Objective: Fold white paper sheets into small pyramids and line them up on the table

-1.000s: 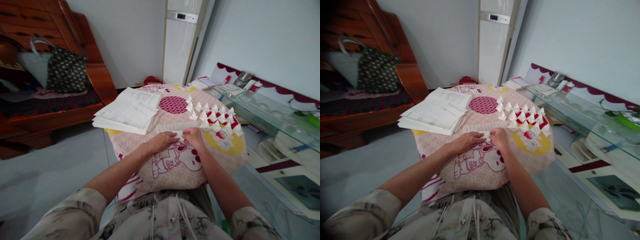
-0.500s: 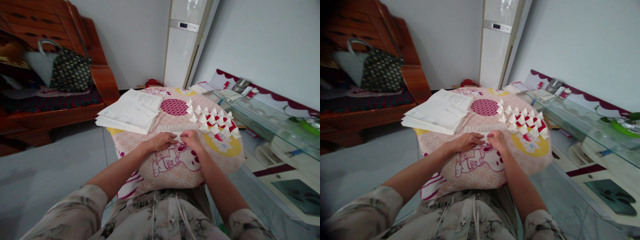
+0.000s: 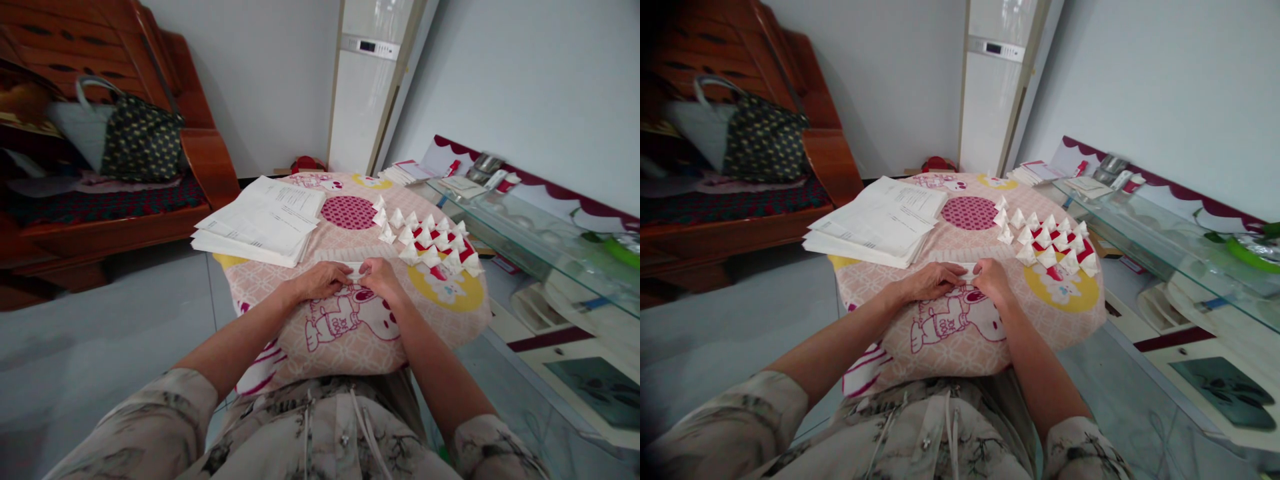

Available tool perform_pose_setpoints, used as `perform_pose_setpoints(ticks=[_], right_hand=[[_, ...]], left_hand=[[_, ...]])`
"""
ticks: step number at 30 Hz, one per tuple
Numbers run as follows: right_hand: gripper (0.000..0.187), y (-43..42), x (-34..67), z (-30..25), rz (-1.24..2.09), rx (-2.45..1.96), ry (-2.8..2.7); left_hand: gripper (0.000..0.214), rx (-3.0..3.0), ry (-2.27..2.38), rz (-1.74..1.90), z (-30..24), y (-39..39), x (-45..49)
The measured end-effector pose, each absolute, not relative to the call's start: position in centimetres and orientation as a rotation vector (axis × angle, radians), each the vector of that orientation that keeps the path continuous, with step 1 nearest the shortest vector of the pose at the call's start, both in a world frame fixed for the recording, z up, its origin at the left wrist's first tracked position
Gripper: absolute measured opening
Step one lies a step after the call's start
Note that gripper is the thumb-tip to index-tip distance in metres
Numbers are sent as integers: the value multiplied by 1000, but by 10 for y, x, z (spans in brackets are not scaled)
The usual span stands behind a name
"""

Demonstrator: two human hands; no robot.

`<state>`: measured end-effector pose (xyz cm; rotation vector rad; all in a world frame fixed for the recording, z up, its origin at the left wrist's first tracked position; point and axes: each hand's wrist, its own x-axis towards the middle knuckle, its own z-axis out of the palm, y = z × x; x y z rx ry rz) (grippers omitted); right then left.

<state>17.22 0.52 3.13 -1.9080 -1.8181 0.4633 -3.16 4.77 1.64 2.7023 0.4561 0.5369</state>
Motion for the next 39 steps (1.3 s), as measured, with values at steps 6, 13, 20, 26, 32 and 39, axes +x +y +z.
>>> perform_pose_setpoints(ticks=[6, 13, 20, 26, 32, 39], right_hand=[[13, 2, 193, 33, 599, -1966, -1691], [11, 1, 186, 34, 870, -1770, -1412], [19, 7, 173, 21, 924, -1651, -1490], [16, 5, 172, 26, 914, -1691, -1472], [17, 1, 169, 32, 930, -1737, -1445], [16, 4, 172, 24, 929, -1691, -1449]], left_hand=[[40, 2720, 471, 513, 11, 51, -31], [38, 2732, 482, 525, 12, 47, -31], [40, 2772, 426, 544, 17, 39, -31], [34, 2833, 427, 502, 18, 34, -31], [29, 2792, 423, 573, 18, 33, -47], [21, 2721, 587, 609, 25, 31, -68]])
